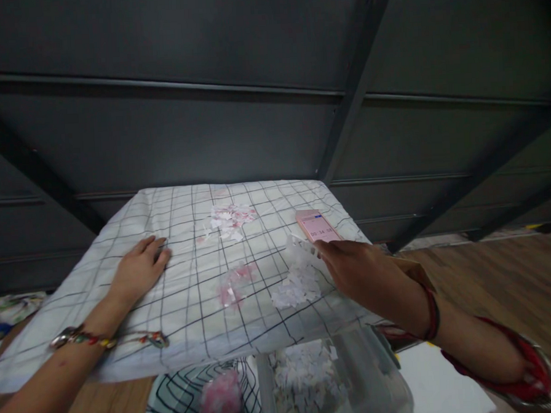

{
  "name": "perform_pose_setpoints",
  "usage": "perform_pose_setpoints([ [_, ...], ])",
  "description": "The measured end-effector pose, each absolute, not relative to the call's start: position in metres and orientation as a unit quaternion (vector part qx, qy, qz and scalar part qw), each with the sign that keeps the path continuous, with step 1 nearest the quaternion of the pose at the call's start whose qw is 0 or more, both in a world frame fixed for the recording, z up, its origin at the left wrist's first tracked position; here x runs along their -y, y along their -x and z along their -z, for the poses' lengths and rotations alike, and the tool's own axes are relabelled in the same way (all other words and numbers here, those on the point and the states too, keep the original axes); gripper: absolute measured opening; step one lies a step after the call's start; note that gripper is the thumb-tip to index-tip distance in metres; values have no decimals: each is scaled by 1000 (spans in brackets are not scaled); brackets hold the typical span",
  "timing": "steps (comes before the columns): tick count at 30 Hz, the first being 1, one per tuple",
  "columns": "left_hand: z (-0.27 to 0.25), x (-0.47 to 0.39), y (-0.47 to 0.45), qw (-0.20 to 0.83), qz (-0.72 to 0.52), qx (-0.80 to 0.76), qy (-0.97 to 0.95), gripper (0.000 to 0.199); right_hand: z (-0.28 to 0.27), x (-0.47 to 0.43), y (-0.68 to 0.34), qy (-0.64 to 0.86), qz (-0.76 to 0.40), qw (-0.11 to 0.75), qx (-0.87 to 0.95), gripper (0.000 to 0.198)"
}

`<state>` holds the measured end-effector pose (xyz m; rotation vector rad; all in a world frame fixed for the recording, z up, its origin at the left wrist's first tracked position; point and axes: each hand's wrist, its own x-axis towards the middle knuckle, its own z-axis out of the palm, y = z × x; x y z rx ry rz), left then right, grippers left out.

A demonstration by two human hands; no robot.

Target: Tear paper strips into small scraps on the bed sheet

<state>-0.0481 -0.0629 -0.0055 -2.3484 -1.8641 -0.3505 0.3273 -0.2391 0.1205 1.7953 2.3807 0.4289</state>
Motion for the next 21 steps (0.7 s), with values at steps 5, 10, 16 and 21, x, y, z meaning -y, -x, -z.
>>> perform_pose_setpoints([
  [5, 6, 63, 48, 63, 118, 615, 777, 67, -114, 242, -344, -580, -201, -5, -790, 31],
  [10, 5, 64, 47, 65, 113, 613, 779, 68, -108, 247, -347, -522, -226, -1, -822, 33],
  [16, 4, 64, 47, 67, 105, 616, 778, 68, -102, 256, -350, -480, -203, -89, -849, 39],
  [21, 7, 62, 50, 67, 109, 613, 779, 68, -100, 242, -352, -422, -189, -165, -871, 31],
])
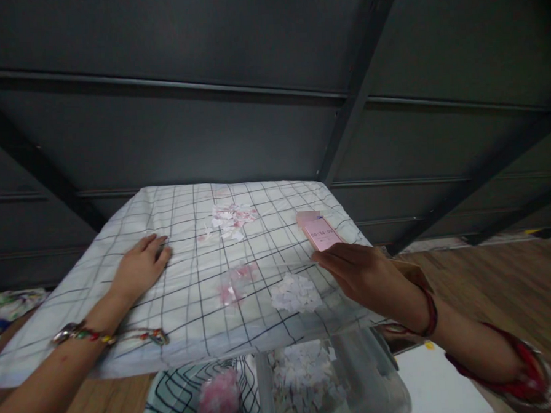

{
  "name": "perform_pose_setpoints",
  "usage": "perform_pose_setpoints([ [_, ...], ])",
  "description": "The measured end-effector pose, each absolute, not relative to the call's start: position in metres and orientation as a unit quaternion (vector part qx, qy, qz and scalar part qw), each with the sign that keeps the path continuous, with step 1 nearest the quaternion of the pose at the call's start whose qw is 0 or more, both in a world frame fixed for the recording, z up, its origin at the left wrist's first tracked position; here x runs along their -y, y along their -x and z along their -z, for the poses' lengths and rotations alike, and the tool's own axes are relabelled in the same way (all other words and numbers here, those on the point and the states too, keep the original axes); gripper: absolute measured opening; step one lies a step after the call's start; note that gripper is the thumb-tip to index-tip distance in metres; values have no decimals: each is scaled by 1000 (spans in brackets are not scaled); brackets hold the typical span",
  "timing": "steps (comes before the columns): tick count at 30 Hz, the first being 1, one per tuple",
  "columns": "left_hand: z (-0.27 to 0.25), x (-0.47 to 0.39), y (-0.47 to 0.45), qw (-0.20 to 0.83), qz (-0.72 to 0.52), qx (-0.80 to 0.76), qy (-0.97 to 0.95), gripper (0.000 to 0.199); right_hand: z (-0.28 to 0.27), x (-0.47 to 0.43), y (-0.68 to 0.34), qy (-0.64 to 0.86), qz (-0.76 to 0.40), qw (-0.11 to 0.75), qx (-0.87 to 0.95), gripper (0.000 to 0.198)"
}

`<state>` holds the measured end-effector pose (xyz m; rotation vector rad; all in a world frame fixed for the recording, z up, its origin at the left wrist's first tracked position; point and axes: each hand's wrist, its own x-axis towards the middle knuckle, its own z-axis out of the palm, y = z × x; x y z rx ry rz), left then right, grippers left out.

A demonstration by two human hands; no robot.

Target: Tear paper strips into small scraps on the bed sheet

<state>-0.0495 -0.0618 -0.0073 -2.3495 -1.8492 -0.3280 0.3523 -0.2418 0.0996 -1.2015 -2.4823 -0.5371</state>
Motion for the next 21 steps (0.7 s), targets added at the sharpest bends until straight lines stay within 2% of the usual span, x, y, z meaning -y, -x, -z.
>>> perform_pose_setpoints([
  [9, 10, 61, 51, 66, 123, 609, 781, 64, -96, 248, -359, 403, 156, 186, 882, 33],
  [17, 3, 64, 46, 50, 101, 621, 776, 67, -102, 254, -358, 376, 205, 213, 878, 33],
  [21, 0, 66, 44, 37, 91, 631, 769, 68, -104, 228, -369, 325, 156, 235, 903, 27],
])
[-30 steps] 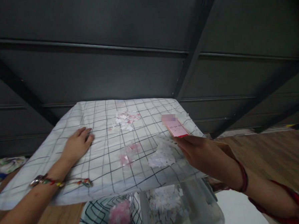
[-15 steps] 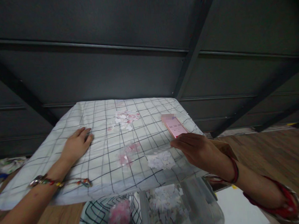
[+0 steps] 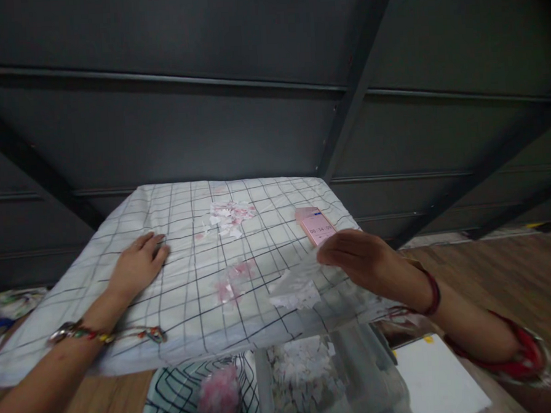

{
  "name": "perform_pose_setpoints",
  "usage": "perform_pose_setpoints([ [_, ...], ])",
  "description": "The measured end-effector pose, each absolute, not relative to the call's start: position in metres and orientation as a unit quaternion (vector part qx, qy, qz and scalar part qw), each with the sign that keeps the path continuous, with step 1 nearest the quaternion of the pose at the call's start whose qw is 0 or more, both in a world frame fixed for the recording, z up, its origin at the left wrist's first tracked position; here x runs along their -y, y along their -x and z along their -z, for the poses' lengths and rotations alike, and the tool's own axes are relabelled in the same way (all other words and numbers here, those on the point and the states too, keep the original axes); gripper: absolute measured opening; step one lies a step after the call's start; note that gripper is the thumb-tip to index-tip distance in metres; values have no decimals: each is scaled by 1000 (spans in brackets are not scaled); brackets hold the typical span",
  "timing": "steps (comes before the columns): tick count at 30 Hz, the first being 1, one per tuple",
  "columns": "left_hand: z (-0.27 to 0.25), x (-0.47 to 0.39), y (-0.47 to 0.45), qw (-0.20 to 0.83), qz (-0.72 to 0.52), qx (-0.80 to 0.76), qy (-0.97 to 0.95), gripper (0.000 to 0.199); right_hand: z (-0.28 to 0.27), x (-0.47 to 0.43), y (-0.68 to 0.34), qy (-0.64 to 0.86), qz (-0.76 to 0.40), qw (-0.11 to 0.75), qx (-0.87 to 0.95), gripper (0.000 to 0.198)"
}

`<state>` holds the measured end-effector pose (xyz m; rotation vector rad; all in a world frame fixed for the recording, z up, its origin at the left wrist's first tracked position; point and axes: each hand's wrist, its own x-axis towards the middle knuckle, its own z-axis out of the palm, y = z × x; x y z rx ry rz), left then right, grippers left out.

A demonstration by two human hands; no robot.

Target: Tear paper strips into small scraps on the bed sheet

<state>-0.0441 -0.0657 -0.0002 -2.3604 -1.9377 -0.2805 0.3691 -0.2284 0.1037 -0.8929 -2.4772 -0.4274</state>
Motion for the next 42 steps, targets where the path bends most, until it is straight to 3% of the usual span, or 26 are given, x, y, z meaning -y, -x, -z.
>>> perform_pose_setpoints([
  [12, 8, 61, 49, 60, 112, 619, 775, 64, -91, 200, -385, 328, 21, 180, 927, 33],
  [16, 6, 61, 49, 56, 106, 619, 777, 67, -97, 220, -389, 316, 39, 168, 933, 38],
  [24, 6, 62, 48, 52, 110, 611, 783, 69, -110, 264, -377, 300, 122, 185, 928, 28],
  [32, 7, 61, 49, 54, 108, 615, 780, 67, -108, 304, -383, 345, 100, 172, 917, 27],
  [42, -4, 68, 39, 35, 89, 634, 767, 71, -110, 276, -375, 403, 204, 174, 875, 33],
])
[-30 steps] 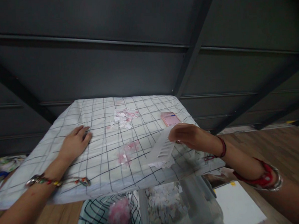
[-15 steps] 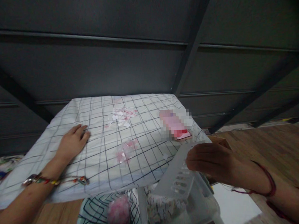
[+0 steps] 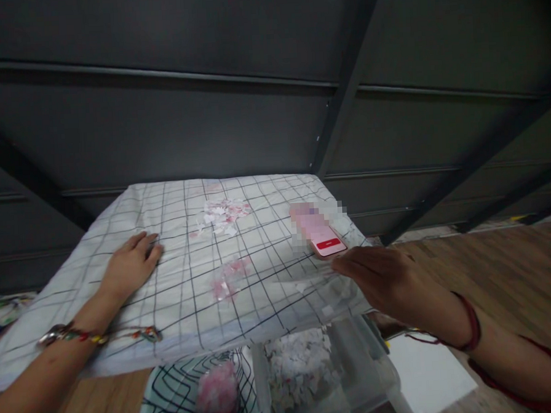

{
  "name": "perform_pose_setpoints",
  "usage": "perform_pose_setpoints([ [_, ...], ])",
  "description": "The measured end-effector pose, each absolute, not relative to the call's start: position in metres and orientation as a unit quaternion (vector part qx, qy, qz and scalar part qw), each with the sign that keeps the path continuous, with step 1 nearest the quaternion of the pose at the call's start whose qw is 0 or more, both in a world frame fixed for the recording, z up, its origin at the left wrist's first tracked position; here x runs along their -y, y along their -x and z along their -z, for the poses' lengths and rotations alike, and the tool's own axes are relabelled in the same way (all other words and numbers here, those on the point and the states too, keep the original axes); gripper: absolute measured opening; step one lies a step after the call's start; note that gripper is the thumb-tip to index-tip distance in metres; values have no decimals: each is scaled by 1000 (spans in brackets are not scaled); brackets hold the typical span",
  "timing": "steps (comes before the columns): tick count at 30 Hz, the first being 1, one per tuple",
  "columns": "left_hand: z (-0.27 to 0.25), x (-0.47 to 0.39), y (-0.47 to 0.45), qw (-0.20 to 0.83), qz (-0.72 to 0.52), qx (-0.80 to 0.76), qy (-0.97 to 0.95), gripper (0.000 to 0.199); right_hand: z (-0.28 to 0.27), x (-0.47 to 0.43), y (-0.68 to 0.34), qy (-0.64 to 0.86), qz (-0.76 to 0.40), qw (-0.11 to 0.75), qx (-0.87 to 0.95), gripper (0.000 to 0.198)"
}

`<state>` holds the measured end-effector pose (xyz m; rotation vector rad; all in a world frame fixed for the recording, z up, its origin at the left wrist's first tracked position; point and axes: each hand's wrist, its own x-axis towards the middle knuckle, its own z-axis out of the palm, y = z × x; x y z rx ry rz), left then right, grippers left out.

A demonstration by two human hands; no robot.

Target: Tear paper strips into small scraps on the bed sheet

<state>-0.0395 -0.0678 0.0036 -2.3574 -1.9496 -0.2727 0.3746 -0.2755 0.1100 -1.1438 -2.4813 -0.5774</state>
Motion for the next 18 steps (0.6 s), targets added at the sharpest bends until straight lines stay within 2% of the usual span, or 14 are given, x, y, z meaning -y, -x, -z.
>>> perform_pose_setpoints([
  [5, 0, 66, 43, 42, 92, 625, 774, 72, -106, 293, -378, 424, 191, 110, 878, 40],
  [11, 6, 62, 48, 48, 99, 626, 772, 68, -95, 330, -391, 457, 127, 200, 857, 47],
  [14, 8, 61, 49, 54, 108, 622, 774, 66, -91, 340, -395, 459, 126, 197, 857, 50],
  [18, 8, 61, 49, 56, 112, 614, 779, 63, -95, 334, -391, 456, 165, 211, 849, 39],
])
